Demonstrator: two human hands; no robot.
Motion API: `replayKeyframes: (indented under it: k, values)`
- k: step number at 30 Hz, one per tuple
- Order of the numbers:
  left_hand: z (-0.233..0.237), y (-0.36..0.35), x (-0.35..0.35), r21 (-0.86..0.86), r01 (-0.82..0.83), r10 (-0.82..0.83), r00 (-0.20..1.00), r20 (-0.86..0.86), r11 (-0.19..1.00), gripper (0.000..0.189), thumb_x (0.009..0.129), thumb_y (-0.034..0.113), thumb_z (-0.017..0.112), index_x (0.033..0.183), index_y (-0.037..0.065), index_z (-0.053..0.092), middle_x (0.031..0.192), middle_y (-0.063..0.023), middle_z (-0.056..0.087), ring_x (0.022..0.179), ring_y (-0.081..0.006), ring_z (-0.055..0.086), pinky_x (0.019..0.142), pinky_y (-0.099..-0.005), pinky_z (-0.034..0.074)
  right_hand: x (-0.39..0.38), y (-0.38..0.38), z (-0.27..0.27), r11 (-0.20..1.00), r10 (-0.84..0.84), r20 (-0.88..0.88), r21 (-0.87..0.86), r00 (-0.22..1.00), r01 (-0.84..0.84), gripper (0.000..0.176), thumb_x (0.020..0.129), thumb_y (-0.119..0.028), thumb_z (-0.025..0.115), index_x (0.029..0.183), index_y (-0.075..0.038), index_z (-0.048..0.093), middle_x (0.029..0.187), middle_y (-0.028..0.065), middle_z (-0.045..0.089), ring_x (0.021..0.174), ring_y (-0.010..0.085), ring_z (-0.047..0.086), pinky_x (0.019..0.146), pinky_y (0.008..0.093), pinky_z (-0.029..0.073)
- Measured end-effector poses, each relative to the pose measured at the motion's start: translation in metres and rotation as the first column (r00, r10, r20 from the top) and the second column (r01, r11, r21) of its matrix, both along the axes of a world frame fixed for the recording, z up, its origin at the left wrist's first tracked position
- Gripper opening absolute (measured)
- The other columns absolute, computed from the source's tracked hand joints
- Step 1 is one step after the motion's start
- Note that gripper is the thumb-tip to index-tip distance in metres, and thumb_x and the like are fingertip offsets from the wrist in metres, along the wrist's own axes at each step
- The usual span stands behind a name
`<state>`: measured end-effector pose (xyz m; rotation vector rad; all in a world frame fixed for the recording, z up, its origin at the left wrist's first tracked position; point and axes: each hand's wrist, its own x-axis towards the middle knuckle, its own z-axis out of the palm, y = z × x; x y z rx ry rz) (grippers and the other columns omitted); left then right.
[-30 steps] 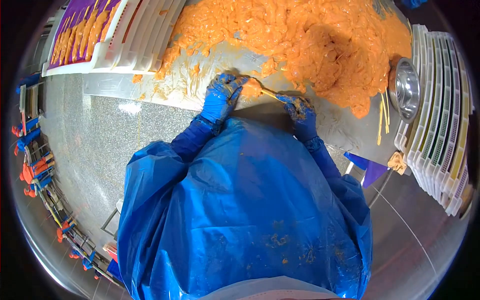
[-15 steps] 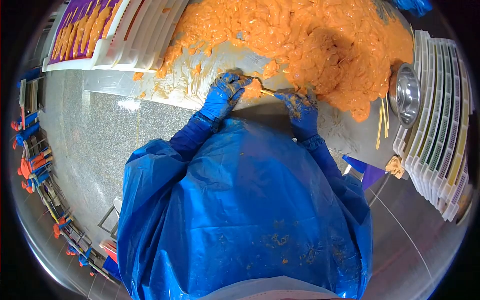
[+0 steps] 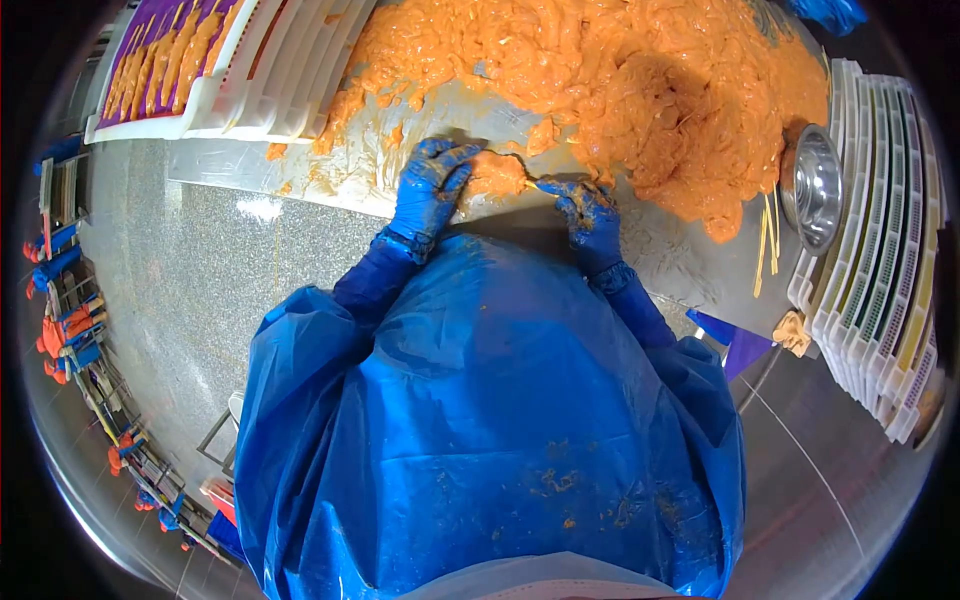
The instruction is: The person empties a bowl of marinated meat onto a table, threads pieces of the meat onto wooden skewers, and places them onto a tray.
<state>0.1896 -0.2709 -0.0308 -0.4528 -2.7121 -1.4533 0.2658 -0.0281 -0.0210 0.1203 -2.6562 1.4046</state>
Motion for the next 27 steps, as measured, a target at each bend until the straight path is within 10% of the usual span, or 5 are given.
replayKeyframes:
  k: [12,22,27]
  values:
    - [-0.004,0.004,-0.004,-0.105,0.155,-0.165,0.982,-0.09,0.982,0.031,0.08,0.006,0.069,0.109,0.014,0.07,0.101,-0.0119,0.062,0.099,-0.0321,0.057,0.087,-0.0399,0.049,-0.006,-0.013,0.048,0.924,-0.019,0.081,0.381,0.997,-0.013,0.028,0.088,-0.008,0.055,0.109,-0.016,0.072,0.097,0.0084,0.069,0.085,0.0275,0.061,0.078,0.0413,0.045]
    - [-0.007,0.004,-0.004,-0.192,0.171,-0.188,0.979,-0.073,0.966,0.031,0.08,0.007,0.07,0.11,0.012,0.069,0.105,-0.0139,0.06,0.099,-0.0324,0.058,0.086,-0.0385,0.049,-0.012,-0.026,0.002,0.979,-0.003,-0.148,0.201,0.989,0.033,0.026,0.089,-0.012,0.054,0.106,-0.019,0.072,0.096,0.0086,0.07,0.089,0.03,0.063,0.079,0.0438,0.047]
    - [0.0,0.0,-0.009,0.163,-0.087,0.098,0.993,-0.06,0.983,0.031,0.079,0.003,0.071,0.108,0.011,0.07,0.103,-0.0131,0.059,0.097,-0.0309,0.058,0.087,-0.0361,0.05,-0.013,-0.025,-0.004,0.993,-0.015,-0.142,0.117,0.99,0.031,0.021,0.089,-0.013,0.056,0.105,-0.017,0.069,0.101,0.0086,0.069,0.093,0.0312,0.062,0.082,0.0448,0.047]
